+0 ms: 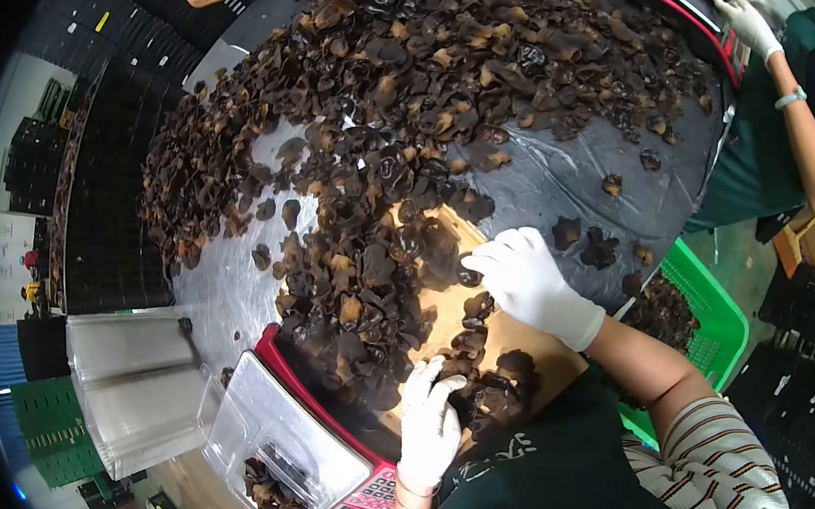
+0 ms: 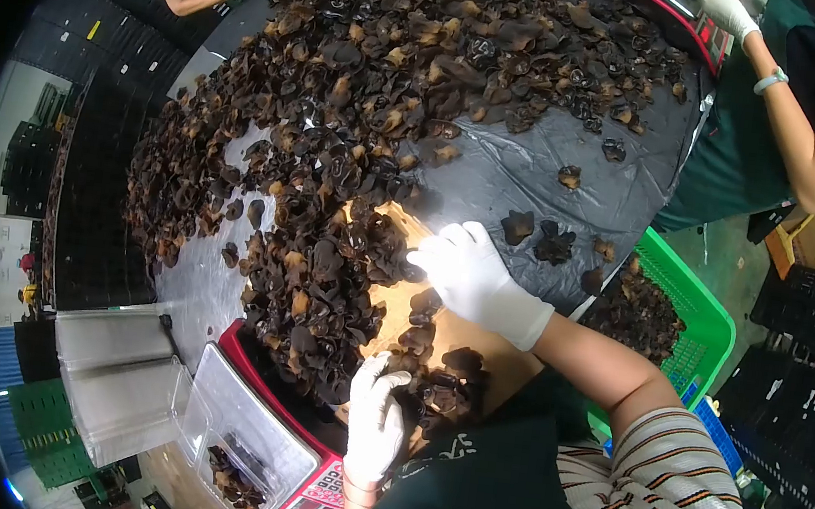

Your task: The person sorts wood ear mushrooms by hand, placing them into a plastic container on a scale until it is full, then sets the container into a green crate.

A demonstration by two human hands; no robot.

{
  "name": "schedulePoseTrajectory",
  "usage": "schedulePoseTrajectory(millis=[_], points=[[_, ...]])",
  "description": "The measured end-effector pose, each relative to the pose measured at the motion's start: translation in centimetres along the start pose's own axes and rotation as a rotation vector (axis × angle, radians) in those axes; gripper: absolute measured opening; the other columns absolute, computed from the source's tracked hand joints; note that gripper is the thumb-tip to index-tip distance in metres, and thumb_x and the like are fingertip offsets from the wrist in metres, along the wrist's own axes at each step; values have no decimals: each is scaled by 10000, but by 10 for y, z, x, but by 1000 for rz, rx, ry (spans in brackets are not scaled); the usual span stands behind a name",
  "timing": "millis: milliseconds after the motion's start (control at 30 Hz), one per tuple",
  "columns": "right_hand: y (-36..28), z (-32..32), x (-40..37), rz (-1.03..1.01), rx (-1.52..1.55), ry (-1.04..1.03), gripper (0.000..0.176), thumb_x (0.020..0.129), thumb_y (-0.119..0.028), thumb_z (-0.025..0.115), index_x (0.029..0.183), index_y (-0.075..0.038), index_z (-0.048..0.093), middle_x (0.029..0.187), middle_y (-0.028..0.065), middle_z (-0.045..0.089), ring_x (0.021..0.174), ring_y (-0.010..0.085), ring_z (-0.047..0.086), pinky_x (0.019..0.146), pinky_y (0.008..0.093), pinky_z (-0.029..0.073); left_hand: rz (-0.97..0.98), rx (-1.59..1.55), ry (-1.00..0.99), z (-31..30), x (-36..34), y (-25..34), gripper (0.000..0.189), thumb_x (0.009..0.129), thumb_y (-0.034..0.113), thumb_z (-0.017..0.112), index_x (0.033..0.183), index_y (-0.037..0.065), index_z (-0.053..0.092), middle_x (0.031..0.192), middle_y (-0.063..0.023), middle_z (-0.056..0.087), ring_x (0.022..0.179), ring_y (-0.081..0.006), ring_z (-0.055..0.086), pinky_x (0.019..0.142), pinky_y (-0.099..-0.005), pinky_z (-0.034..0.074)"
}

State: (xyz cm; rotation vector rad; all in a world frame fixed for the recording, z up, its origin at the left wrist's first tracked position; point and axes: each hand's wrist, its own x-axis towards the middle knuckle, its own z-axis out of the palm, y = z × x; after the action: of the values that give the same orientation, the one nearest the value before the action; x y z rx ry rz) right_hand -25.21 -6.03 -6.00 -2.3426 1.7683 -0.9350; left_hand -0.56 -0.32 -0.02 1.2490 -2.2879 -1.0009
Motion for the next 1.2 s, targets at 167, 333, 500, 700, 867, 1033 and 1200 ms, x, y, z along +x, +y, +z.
schedulePoseTrajectory(millis=[167, 333, 500, 700, 867, 1033, 1200], points=[[-11, -26, -8, 56, 140, -8, 298, 795, -114, 642, 1090, -70, 644, 979, 63, 635, 923, 251, 557, 848, 378, 408, 3, -37, 9, -2, -1, -2, 347, 773, -66, 468, 1074, 47, 597, 1274, -196, 535, 1257, -396, 441, 1090, -457, 323], [-28, -45, -15, 190, 326, -123, 269, 833, -159, 626, 1089, -81, 651, 961, 65, 664, 905, 256, 583, 827, 379, 412, -101, -199, 49, 2, 4, -4, 346, 815, -48, 471, 1153, -5, 530, 1199, -203, 553, 1227, -386, 462, 1069, -441, 348], [-43, -48, -26, -113, 572, -244, 340, 811, -266, 660, 1101, -90, 629, 1121, 88, 618, 1058, 285, 560, 914, 420, 410, -182, -215, 205, 9, 4, -7, 391, 890, 17, 503, 1269, -60, 444, 1258, -233, 485, 1204, -365, 467, 1061, -424, 352], [-49, -34, -32, -110, 364, -253, 522, 816, -305, 675, 1218, 4, 551, 1283, 221, 523, 1163, 368, 523, 1015, 454, 404, -145, -38, 184, 14, 20, -5, 578, 932, 101, 509, 1436, -69, 284, 1456, -255, 337, 1310, -382, 387, 1123, -440, 278], [-54, -41, -33, -97, 547, -243, 353, 810, -244, 659, 1091, -34, 615, 1170, 136, 596, 1095, 298, 567, 917, 430, 455, -27, 73, 140, 14, 27, -2, 525, 932, 112, 523, 1400, -75, 374, 1380, -278, 440, 1266, -397, 429, 1080, -445, 319], [-6, -37, -20, 173, -25, 121, 162, 765, -106, 618, 924, -114, 646, 894, 21, 631, 849, 235, 576, 794, 373, 415, 84, 163, 42, 17, 25, 3, 465, 902, 123, 573, 1337, -15, 486, 1281, -175, 550, 1200, -369, 480, 1063, -447, 342], [-25, -51, -30, 108, 351, -176, 120, 799, -140, 652, 915, -125, 680, 896, -1, 641, 870, 208, 587, 812, 362, 419, -17, -5, 127, 16, 27, 1, 467, 911, 115, 552, 1347, -26, 464, 1327, -243, 483, 1219, -385, 462, 1064, -459, 346]])
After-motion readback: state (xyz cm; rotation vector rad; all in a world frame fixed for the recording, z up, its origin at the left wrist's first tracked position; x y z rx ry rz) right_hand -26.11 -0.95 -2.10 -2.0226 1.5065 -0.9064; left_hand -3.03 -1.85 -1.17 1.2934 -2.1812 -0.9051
